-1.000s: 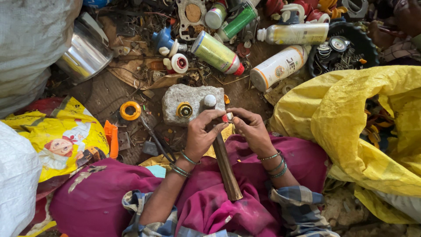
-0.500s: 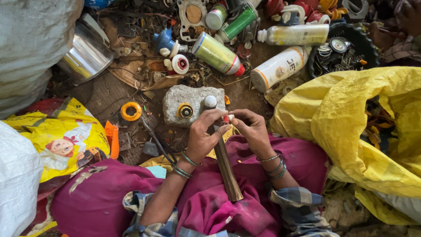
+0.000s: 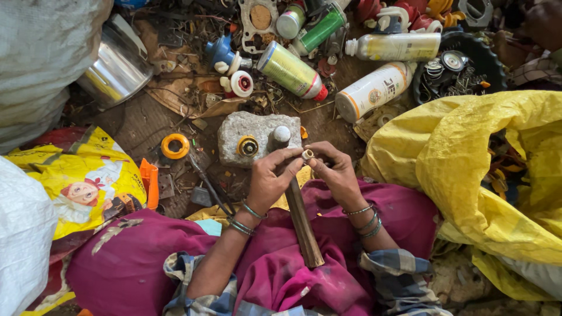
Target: The person sits on the ground and uses a hammer to strike a small yellow mechanical part placed on a stone. They repeatedly hit the part, then separate its components by hand and place them into a yellow bag.
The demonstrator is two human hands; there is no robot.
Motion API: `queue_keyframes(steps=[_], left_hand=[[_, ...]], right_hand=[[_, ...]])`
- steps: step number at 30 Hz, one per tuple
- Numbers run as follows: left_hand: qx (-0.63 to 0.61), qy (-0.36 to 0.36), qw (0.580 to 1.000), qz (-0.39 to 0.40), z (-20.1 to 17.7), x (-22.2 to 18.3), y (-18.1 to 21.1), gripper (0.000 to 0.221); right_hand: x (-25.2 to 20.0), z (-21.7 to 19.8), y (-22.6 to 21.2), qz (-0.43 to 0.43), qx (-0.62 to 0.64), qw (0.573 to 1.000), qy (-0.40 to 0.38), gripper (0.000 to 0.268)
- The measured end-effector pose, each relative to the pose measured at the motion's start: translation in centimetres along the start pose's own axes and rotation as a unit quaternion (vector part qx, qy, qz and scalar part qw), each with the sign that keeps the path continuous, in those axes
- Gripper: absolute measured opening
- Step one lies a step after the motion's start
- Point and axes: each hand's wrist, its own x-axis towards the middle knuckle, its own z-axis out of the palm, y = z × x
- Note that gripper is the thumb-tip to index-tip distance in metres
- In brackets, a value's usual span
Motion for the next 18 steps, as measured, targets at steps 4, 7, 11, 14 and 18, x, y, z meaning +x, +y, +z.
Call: queue_keyframes(steps=[4, 7, 11, 14, 18], left_hand=[[0.011, 0.014, 0.999, -0.045, -0.1, 0.1, -0.4, 0.016], [0.024, 0.014, 0.999, -0.032, -0.2, 0.0, -0.5, 0.013], [0.052, 0.019, 0.998, -0.01, -0.4, 0.2, -0.3, 0.009], [0.109, 0.025, 0.993, 0.029, -0.3, 0.1, -0.2, 0.009], [0.191, 0.037, 0.979, 0.053, 0.2, -0.1, 0.0, 0.013]], right_hand=[[0.0, 0.0, 0.2, 0.015, -0.03, 0.999, 0.002, 0.026], [0.0, 0.0, 0.5, -0.026, -0.065, 0.998, -0.009, 0.026], [0.2, -0.2, 0.8, 0.028, -0.058, 0.998, -0.007, 0.027], [0.2, -0.4, 0.9, 0.044, -0.049, 0.998, -0.013, 0.027], [0.2, -0.2, 1.0, 0.003, -0.072, 0.997, -0.037, 0.026]])
